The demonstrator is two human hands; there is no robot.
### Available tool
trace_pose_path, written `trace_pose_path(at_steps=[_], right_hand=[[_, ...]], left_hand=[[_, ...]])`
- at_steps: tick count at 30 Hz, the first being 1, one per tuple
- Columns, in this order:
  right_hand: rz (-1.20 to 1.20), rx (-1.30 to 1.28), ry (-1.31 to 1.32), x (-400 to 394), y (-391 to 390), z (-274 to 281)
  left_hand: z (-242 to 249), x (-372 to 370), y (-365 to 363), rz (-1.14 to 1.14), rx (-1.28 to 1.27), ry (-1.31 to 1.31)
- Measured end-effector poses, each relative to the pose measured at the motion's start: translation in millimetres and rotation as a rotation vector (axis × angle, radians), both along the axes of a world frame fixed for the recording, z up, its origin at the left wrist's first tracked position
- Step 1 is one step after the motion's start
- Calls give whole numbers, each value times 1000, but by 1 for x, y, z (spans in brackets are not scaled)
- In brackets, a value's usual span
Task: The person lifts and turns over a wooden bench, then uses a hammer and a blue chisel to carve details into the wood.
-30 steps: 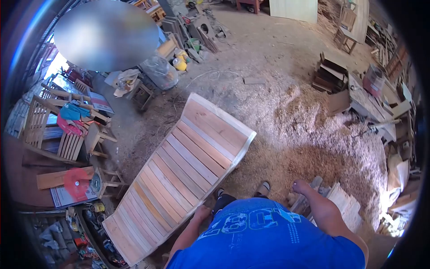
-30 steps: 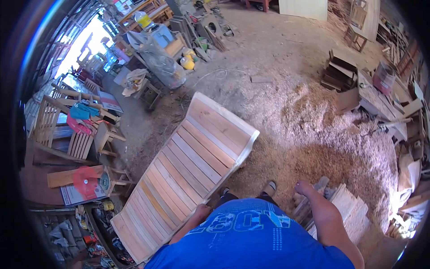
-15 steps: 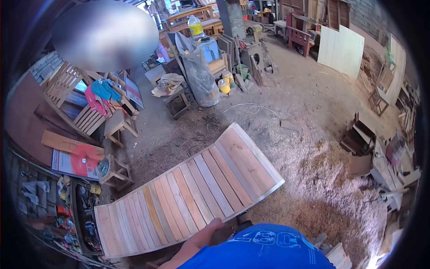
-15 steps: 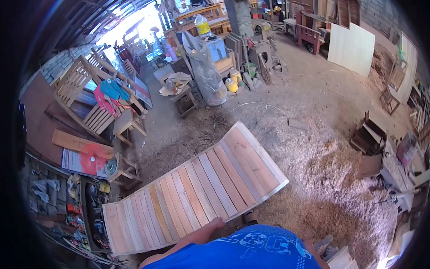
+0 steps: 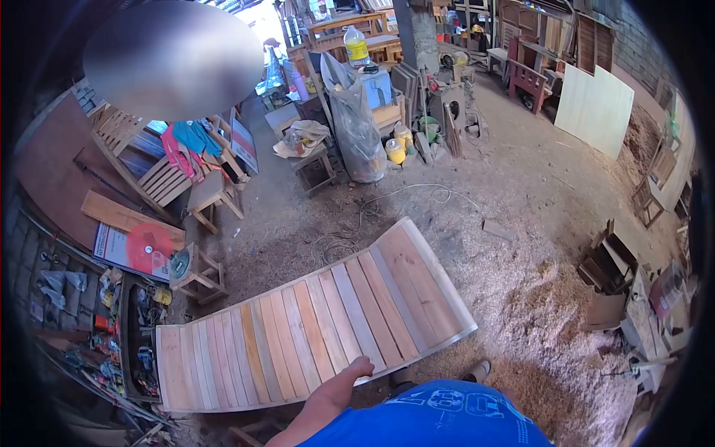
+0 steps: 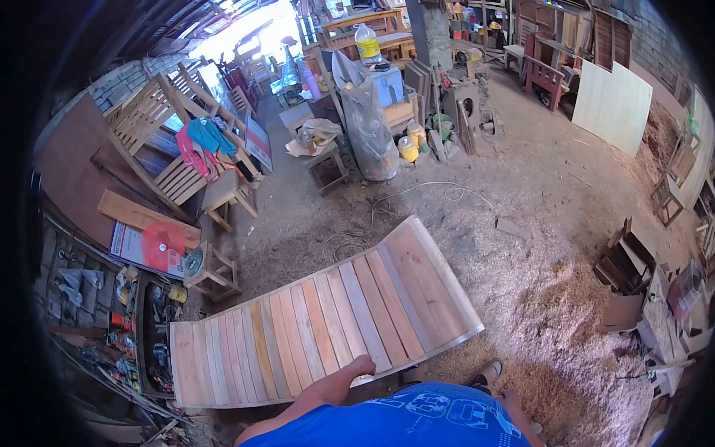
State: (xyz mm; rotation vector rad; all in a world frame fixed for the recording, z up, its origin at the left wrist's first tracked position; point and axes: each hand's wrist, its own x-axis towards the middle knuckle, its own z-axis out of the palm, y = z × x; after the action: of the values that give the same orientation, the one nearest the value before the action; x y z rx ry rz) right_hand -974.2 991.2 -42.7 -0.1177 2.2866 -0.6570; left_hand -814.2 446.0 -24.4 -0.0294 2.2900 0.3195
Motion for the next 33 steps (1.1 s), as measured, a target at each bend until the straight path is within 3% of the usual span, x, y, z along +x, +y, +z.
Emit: trace_pose_path(at_steps=[2, 4, 5, 6, 8, 9, 10, 12, 14, 16, 20, 22, 23, 24, 25, 27, 28, 29, 31, 33], right_hand=[[-3, -17, -75, -19, -6, 16], [3, -31, -154, -42, 4, 22], [19, -32, -153, -53, 17, 11], [95, -28, -113, -66, 24, 1], [177, -35, -74, -97, 42, -2], [167, 18, -94, -115, 38, 33], [154, 69, -115, -130, 34, 58], [54, 40, -116, -166, 45, 55], [-42, 26, -114, -191, 54, 55], [-83, -51, 232, -211, 66, 60], [-84, -14, 150, -228, 67, 73], [4, -30, 144, -229, 67, 56], [37, -30, 110, -231, 69, 54], [79, -52, 126, -233, 68, 50], [6, -98, -19, -236, 64, 62], [8, -33, 36, -235, 68, 73], [32, 8, 101, -240, 61, 81], [-44, 23, -5, -244, 59, 92], [27, 69, 295, -243, 90, 38], [2, 144, 287, -232, 97, 45]], left_hand=[[-22, 9, 16, -26, -4, 75], [-23, 2, 38, 290, 65, -56], [-23, 0, 54, 626, 48, -96], [-9, -8, 72, 641, 46, -88], [26, -23, 100, -38, -67, -200], [-23, -6, 112, 607, -5, -54], [-14, -13, 126, 612, -16, -55], [7, -31, 155, 772, 56, -3], [16, -54, 169, 679, 23, 11], [27, -82, 179, 751, 120, -135], [62, -124, 200, 769, 63, 109], [75, -135, 199, 564, 167, 35], [78, -138, 202, 524, 102, 5], [76, -138, 204, 474, 36, -18], [61, -133, 202, 456, 54, -33], [28, -122, 188, 720, 137, 3], [23, -123, 183, 712, 136, 18], [20, -123, 177, 705, 133, -73], [22, -125, 160, 708, 134, -161], [21, -131, 142, 720, 139, -145]])
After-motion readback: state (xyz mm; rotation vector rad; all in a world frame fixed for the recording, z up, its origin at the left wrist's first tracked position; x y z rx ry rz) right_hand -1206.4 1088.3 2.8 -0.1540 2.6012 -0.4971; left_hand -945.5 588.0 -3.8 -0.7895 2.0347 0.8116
